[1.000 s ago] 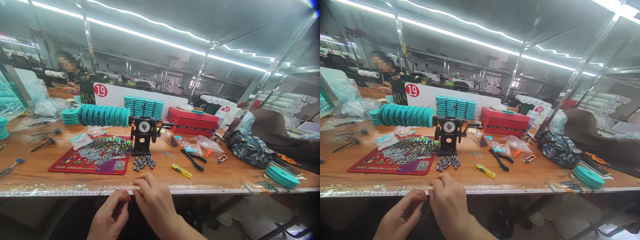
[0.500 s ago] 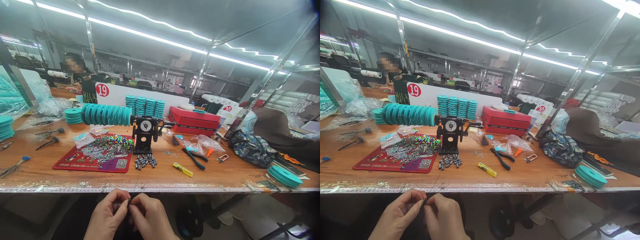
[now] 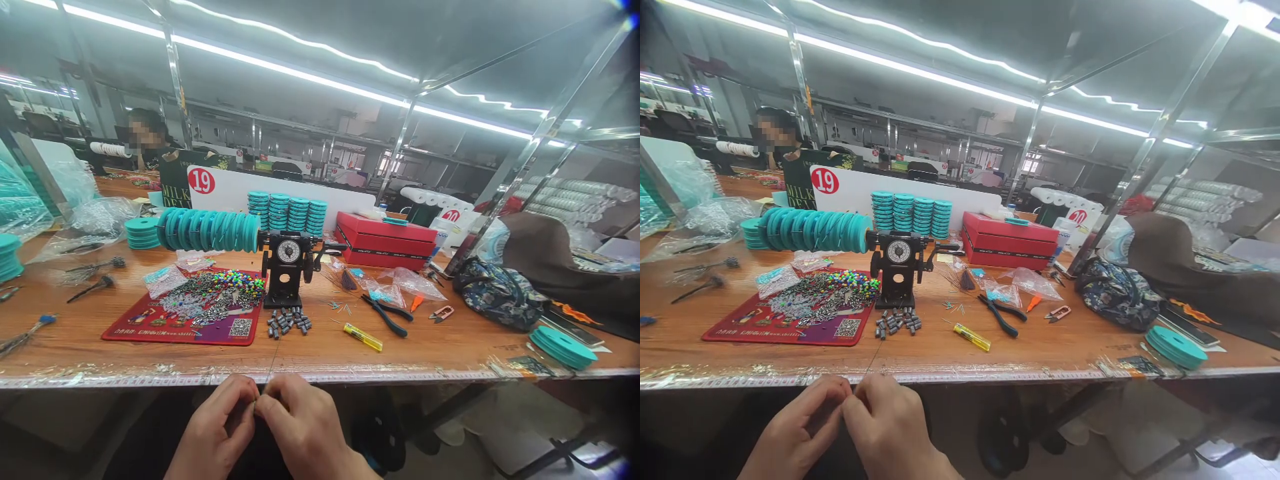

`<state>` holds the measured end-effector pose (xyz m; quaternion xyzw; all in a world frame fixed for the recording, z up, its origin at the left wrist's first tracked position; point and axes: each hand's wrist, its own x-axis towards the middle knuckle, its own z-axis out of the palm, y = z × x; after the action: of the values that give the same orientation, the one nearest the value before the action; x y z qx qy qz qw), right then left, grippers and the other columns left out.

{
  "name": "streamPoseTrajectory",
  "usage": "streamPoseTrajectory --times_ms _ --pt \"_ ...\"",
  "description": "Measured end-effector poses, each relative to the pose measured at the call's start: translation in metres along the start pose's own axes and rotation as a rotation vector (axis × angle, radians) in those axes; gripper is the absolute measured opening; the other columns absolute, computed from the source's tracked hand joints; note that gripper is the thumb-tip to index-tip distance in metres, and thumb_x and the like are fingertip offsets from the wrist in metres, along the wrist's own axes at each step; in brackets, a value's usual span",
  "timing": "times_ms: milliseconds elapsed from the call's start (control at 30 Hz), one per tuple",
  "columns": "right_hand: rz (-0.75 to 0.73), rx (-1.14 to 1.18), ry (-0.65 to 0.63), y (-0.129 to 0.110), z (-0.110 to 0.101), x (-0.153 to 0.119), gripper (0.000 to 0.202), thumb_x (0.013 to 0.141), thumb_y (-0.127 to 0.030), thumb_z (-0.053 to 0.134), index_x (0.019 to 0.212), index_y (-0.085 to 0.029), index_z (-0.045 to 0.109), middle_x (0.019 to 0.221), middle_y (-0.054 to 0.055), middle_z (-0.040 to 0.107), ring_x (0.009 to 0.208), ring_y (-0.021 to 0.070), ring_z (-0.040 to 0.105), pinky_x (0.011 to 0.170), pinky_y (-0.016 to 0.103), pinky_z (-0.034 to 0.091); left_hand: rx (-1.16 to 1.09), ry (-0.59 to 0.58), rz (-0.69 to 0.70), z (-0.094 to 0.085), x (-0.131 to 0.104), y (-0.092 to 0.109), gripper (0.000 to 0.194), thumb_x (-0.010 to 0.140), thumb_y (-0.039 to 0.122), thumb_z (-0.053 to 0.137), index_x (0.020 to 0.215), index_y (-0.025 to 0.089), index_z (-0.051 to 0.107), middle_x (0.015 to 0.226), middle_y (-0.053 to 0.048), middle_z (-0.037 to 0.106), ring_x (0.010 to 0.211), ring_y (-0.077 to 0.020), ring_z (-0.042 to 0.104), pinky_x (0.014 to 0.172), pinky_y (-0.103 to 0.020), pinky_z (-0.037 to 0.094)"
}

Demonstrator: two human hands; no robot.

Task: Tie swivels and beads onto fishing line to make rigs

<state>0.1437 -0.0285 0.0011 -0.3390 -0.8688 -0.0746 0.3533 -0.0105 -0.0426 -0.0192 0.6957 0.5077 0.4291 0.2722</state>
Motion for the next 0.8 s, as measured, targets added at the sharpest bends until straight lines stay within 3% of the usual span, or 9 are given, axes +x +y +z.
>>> streamPoseTrajectory --times_ms 100,200,300,367,500,567,633,700,800 --pt "-0.049 0.01 -0.094 0.007 -0.001 0.009 0.022 0.091 -0.02 0.036 0.083 -0.016 0.056 0.073 0.002 0.059 0.064 0.0135 0.054 0.053 0.023 0.033 0.033 -0.008 0.063 -0.002 0.002 0.002 0.006 0.079 0.018 0.049 0.079 0.022 0.054 0.076 0.003 0.057 0.072 -0.0106 0.059 0.066 -0.015 0.048" --pt "0.008 0.044 -0.185 0.016 0.0 0.018 0.021 0.089 -0.019 0.038 0.078 -0.015 0.056 0.064 0.001 0.058 0.057 0.0136 0.053 0.05 0.023 0.032 0.107 0.064 0.13 -0.001 0.005 0.007 0.008 0.079 0.015 0.049 0.08 0.021 0.054 0.082 0.001 0.056 0.074 -0.0107 0.059 0.066 -0.016 0.049" --pt "0.209 0.258 -0.329 0.023 -0.002 0.029 0.018 0.087 -0.018 0.043 0.079 -0.013 0.059 0.061 0.0 0.059 0.054 0.0104 0.055 0.051 0.019 0.036 0.245 0.222 0.262 0.004 0.009 0.008 0.009 0.078 0.013 0.048 0.076 0.019 0.054 0.082 -0.002 0.053 0.069 -0.0103 0.058 0.061 -0.015 0.049" --pt "0.377 0.481 -0.454 0.027 -0.005 0.038 0.017 0.086 -0.016 0.044 0.081 -0.013 0.059 0.059 -0.001 0.059 0.052 0.0075 0.055 0.051 0.015 0.038 0.313 0.294 0.407 0.008 0.012 0.004 0.013 0.077 0.008 0.048 0.082 0.018 0.054 0.084 -0.003 0.054 0.072 -0.0105 0.059 0.065 -0.016 0.049" --pt "0.573 0.75 -0.672 0.034 -0.009 0.049 0.019 0.08 -0.009 0.04 0.075 -0.012 0.058 0.055 -0.002 0.055 0.046 0.0069 0.053 0.043 0.013 0.038 0.317 0.285 0.567 0.012 0.012 -0.005 0.022 0.075 0.002 0.05 0.089 0.019 0.052 0.087 -0.001 0.062 0.081 -0.011 0.062 0.081 -0.017 0.046" --pt "0.562 0.684 -0.63 0.03 -0.012 0.047 0.017 0.079 -0.01 0.043 0.076 -0.012 0.059 0.061 0.001 0.058 0.05 0.0086 0.055 0.046 0.015 0.039 0.246 0.249 0.44 0.011 0.008 -0.005 0.016 0.077 0.006 0.049 0.085 0.02 0.053 0.084 0.0 0.063 0.078 -0.0103 0.062 0.077 -0.016 0.047" --pt "0.468 0.454 -0.386 0.021 -0.016 0.039 0.014 0.08 -0.016 0.047 0.079 -0.015 0.061 0.072 0.003 0.061 0.062 0.0117 0.058 0.055 0.019 0.04 0.092 0.168 0.158 0.008 0.003 -0.003 0.007 0.08 0.016 0.048 0.082 0.02 0.054 0.08 0.001 0.062 0.073 -0.0106 0.062 0.069 -0.014 0.048" --pt "0.344 0.224 -0.122 0.009 -0.016 0.026 0.013 0.079 -0.02 0.049 0.074 -0.016 0.06 0.072 0.003 0.06 0.066 0.0135 0.057 0.056 0.021 0.037 -0.104 0.063 -0.153 0.003 -0.001 0.001 0.01 0.08 0.03 0.05 0.08 0.02 0.055 0.075 0.002 0.061 0.071 -0.012 0.061 0.063 -0.015 0.048" --pt "0.302 0.18 -0.049 -0.007 -0.006 0.004 0.007 0.07 -0.019 0.053 0.071 -0.017 0.059 0.066 0.002 0.058 0.054 0.0124 0.055 0.047 0.021 0.032 -0.313 -0.013 -0.404 -0.001 -0.004 0.004 0.023 0.077 0.042 0.053 0.077 0.019 0.056 0.072 0.001 0.059 0.07 -0.0134 0.058 0.062 -0.017 0.047"
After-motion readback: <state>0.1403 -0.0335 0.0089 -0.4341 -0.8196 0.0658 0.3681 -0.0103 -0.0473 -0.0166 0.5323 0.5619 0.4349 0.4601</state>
